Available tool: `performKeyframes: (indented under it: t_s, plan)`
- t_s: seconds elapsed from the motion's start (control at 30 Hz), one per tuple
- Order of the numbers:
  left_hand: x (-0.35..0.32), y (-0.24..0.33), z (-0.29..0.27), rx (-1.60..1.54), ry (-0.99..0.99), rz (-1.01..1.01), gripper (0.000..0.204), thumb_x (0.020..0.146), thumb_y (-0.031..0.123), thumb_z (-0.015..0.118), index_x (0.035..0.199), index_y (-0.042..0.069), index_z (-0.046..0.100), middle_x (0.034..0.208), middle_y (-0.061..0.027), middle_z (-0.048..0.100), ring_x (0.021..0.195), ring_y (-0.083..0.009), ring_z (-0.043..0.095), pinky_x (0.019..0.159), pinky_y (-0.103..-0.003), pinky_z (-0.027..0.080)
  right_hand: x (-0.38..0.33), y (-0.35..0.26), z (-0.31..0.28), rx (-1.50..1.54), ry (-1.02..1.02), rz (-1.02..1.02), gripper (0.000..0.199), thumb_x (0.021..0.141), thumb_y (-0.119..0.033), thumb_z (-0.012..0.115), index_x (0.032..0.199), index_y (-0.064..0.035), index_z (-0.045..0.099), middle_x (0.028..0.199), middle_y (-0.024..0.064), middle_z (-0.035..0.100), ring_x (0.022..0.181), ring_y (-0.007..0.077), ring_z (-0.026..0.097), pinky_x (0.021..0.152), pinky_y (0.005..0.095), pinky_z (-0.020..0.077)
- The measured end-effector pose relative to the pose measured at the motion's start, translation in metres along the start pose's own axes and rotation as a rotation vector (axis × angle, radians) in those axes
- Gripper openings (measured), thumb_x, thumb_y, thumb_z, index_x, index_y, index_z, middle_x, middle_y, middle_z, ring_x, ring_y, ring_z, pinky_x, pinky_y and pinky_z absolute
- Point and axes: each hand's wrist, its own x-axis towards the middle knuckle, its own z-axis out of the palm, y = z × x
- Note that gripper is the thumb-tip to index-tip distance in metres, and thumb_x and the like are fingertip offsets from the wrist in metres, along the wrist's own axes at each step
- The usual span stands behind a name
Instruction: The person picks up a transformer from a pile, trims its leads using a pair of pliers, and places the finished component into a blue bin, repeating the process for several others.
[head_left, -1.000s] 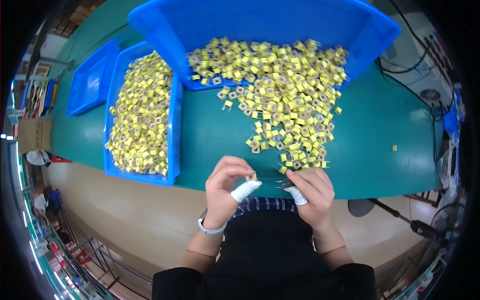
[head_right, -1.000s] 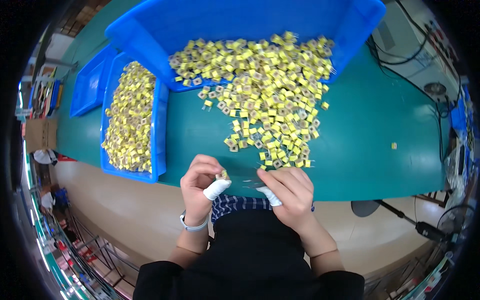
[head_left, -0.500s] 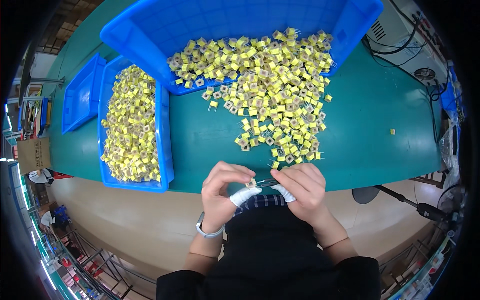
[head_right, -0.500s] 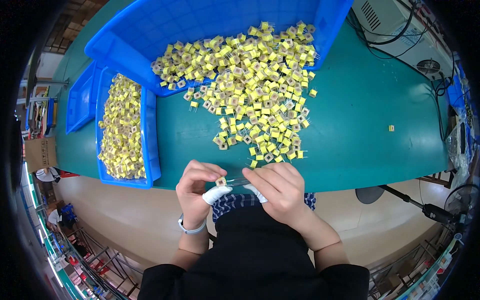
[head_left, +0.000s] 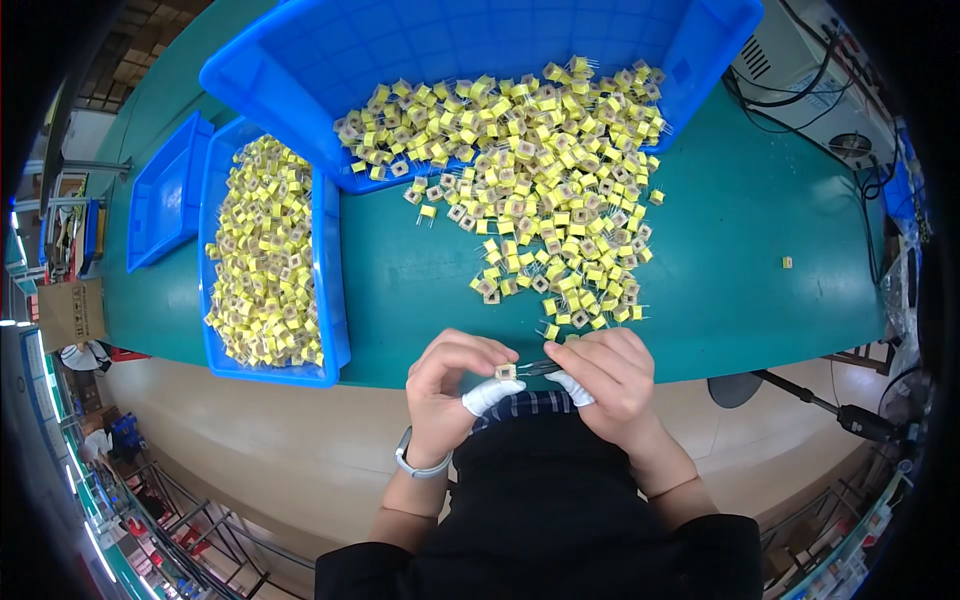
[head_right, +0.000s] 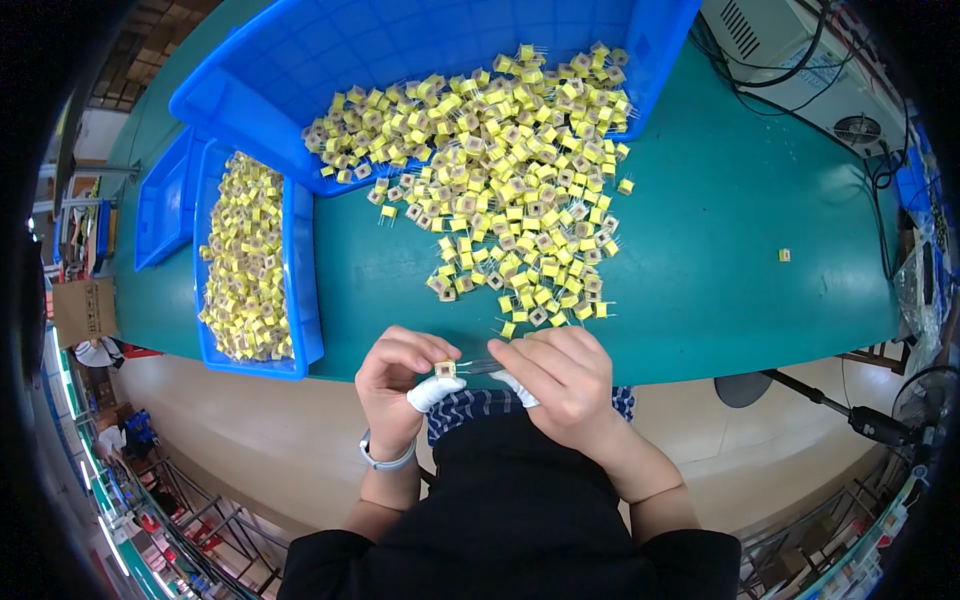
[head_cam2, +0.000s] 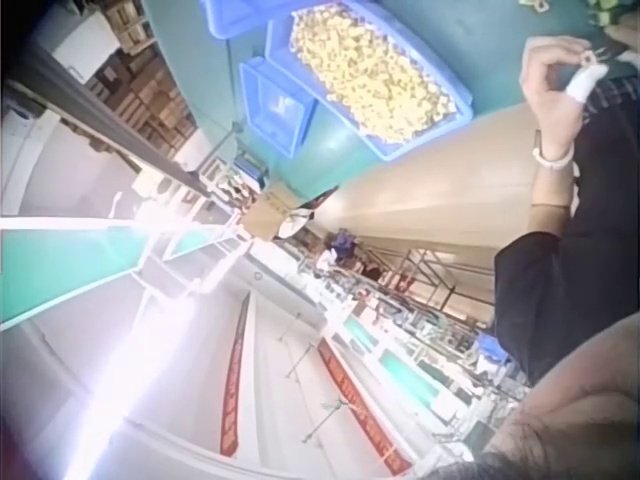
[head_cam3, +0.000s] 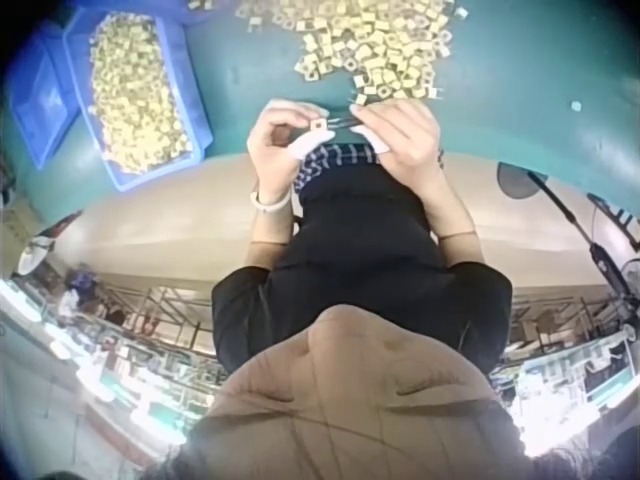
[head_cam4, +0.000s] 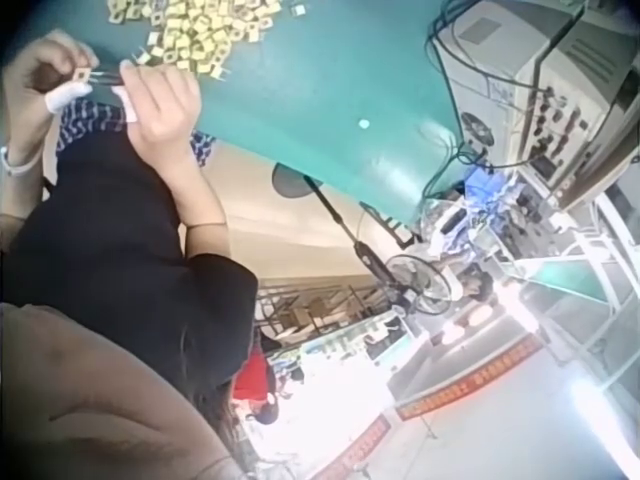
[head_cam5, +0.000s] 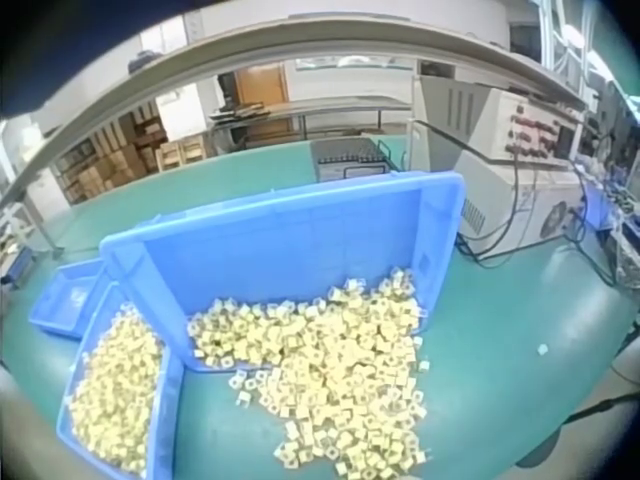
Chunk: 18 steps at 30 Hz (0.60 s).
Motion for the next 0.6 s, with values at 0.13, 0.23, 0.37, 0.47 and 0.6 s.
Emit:
performKeyframes:
  t_s: [0.13,0.23,0.37,0.47,0.6]
  plan:
    - [-0.001,-0.003,0.000,-0.006,-0.029,-0.002,0.036,0.077,-0.002,0.092,0.096,0.003,0.061,0.101,-0.0113,0.065,0.098,-0.0291,0.073,0.086,-0.039,0.061,0.000,-0.001,0.001,0.001,-0.007,-0.004,0.037,0.069,-0.006,0.081,0.106,-0.0017,0.080,0.090,0.0087,0.075,0.078,0.0255,0.070,0.067,0.0372,0.0490]
    - [-0.001,-0.003,0.000,0.024,-0.060,0.004,0.035,0.078,-0.001,0.091,0.098,0.003,0.062,0.102,-0.0115,0.064,0.098,-0.0286,0.073,0.086,-0.039,0.061,-0.001,0.000,0.002,0.000,0.001,-0.008,0.037,0.069,-0.006,0.081,0.106,-0.0019,0.080,0.089,0.0086,0.075,0.078,0.0255,0.070,0.067,0.0374,0.0490]
    - [-0.002,0.001,0.008,-0.073,0.025,-0.077,0.030,0.088,0.007,0.087,0.107,0.001,0.064,0.108,-0.0120,0.062,0.095,-0.0252,0.071,0.084,-0.036,0.059,-0.002,-0.001,0.001,0.003,-0.010,0.007,0.037,0.070,-0.005,0.081,0.106,-0.0014,0.080,0.090,0.0095,0.074,0.078,0.0261,0.070,0.067,0.0375,0.0492]
    - [0.000,0.000,0.010,-0.123,0.048,-0.136,0.027,0.097,0.016,0.079,0.114,0.000,0.064,0.111,-0.0128,0.060,0.089,-0.0212,0.067,0.079,-0.032,0.056,0.000,-0.001,0.000,0.023,0.001,0.038,0.037,0.069,-0.004,0.081,0.106,-0.0004,0.080,0.090,0.0107,0.074,0.077,0.0272,0.069,0.068,0.0379,0.0499]
    - [-0.004,-0.004,0.004,-0.211,0.013,-0.209,0.028,0.102,0.021,0.073,0.118,0.000,0.063,0.109,-0.0128,0.061,0.085,-0.0180,0.064,0.075,-0.030,0.053,0.000,0.000,0.000,0.036,-0.006,0.034,0.044,0.067,0.000,0.076,0.111,0.0005,0.079,0.095,0.0090,0.075,0.082,0.0253,0.069,0.071,0.0374,0.0508]
